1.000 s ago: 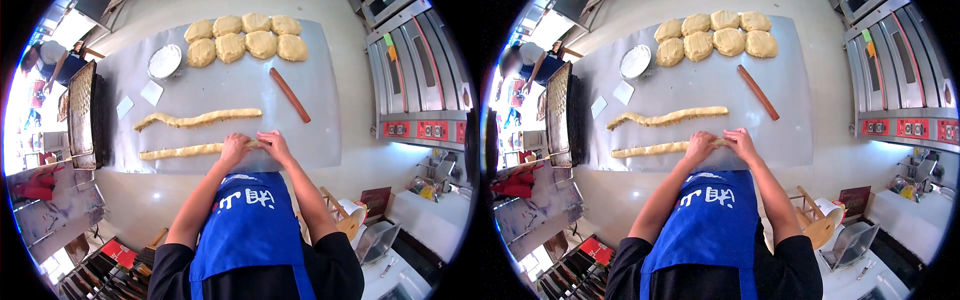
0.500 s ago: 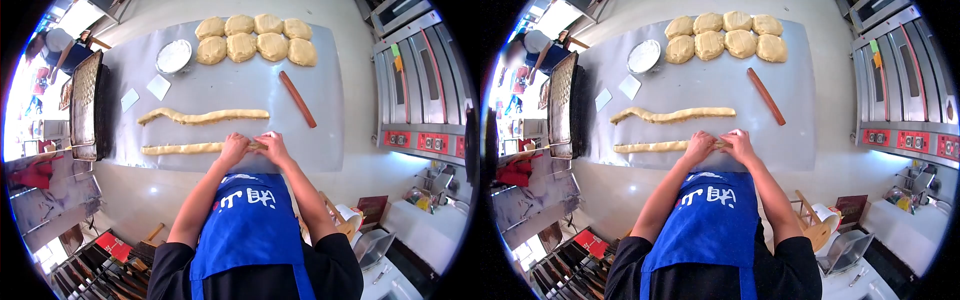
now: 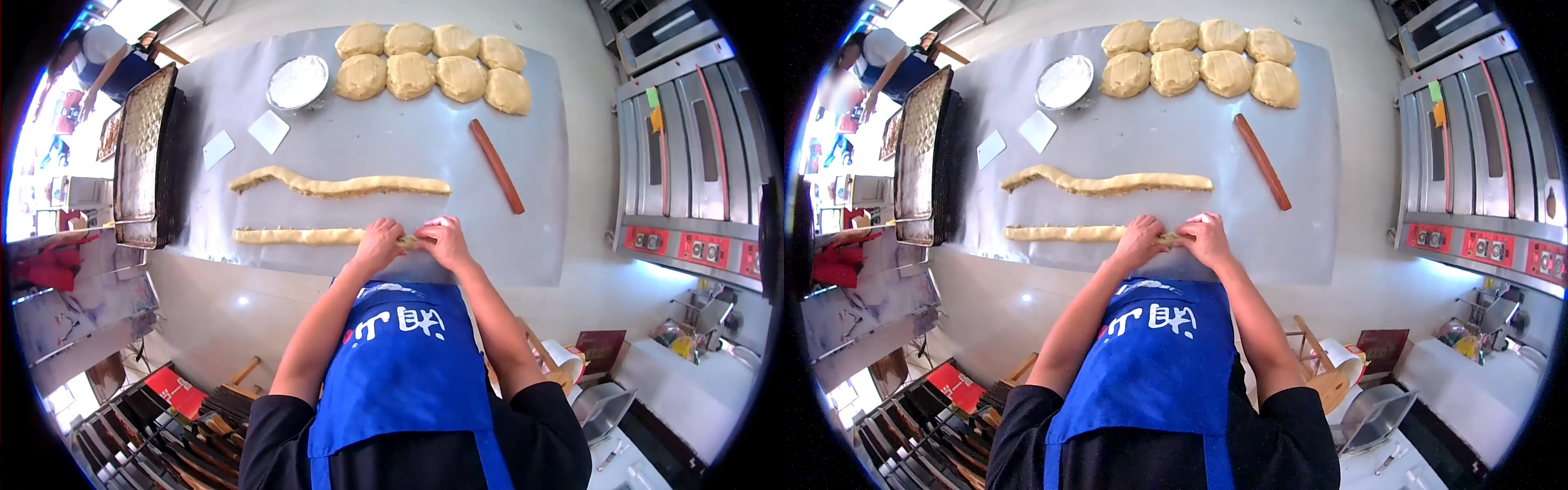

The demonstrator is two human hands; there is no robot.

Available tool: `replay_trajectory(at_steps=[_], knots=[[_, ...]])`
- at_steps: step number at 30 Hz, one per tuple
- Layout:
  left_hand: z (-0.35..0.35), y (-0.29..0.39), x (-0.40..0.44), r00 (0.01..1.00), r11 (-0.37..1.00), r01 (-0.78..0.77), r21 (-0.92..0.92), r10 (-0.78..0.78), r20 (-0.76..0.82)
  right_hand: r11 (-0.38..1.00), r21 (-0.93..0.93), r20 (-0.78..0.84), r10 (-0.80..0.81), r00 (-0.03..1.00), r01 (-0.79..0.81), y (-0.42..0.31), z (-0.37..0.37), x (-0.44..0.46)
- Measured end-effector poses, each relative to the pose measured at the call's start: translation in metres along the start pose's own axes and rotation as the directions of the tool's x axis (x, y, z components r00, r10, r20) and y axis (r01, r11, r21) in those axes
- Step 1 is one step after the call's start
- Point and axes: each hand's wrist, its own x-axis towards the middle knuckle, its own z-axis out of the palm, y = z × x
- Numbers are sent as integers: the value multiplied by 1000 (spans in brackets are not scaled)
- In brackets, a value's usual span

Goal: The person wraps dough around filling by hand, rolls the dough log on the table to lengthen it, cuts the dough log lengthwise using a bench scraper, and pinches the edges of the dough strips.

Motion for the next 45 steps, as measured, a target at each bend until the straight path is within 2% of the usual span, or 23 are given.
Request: replay_trajectory(at_steps=[1,2,4,6,7,9,11,13,15,19,23,25,27,28,30,32,34,36,37,39,40,42,45], knots=[[-1,0,0,1000,1000,7,3,-7,-4,997,31,-10,65,998,-64,-7,0,2],[0,1,-1,1000,1000,-1,-8,0,-9,997,35,-7,64,998,-63,-10,3,4],[-2,3,-4,1000,1000,-12,-21,12,-11,996,-37,75,-81,994,84,-3,12,4],[-8,4,-7,979,995,-21,-96,1,-203,995,-35,77,-95,993,98,0,15,5],[-13,3,-10,979,995,-21,-97,1,-204,993,-29,78,-113,990,116,-1,15,6],[-24,-5,-17,995,997,-35,67,41,-91,997,-5,66,-72,995,72,-15,11,7],[-22,-11,-17,998,998,-30,47,33,-59,999,20,57,-27,998,26,-23,13,6],[-23,-9,-16,999,999,-27,26,28,-34,996,27,108,-85,990,82,-17,23,6],[-22,-7,-16,999,996,34,77,-37,39,994,15,93,-108,990,107,-16,24,6],[-16,-5,-20,999,995,33,93,-29,-38,981,-46,64,-186,980,189,-22,27,8],[-27,0,-27,998,999,39,21,-38,-44,986,-37,99,-157,983,162,-20,37,6],[-29,-6,-31,997,999,36,19,-35,-67,996,-40,76,-77,994,81,-30,30,8],[-29,-12,-35,989,977,-88,196,108,-96,991,-44,81,-119,990,123,-27,39,9],[-30,-12,-36,990,977,-88,195,108,-94,985,-50,86,-160,983,165,-24,43,7],[-31,-16,-35,993,995,55,87,-64,103,983,-51,101,-173,980,178,-23,45,7],[-25,-21,-36,995,995,55,85,-62,76,978,-46,120,-197,973,204,-29,46,12],[-29,-17,-38,997,995,50,84,-55,59,975,-47,6,-215,976,216,-41,41,16],[-31,-14,-40,995,994,88,60,-84,-59,976,-32,29,-214,976,215,-38,49,14],[-31,-16,-43,994,994,92,56,-89,-57,976,-17,55,-217,975,218,-35,52,12],[-34,-24,-48,973,949,-64,308,128,-190,978,-14,94,-208,974,210,-35,49,11],[-35,-27,-48,973,949,-55,310,120,-196,980,-15,121,-197,973,200,-39,46,15],[-37,-28,-48,1000,972,3,233,-2,-7,977,-6,103,-210,972,212,-43,51,17],[-42,-24,-46,992,981,87,174,-101,72,978,11,90,-209,974,209,-44,59,16]])
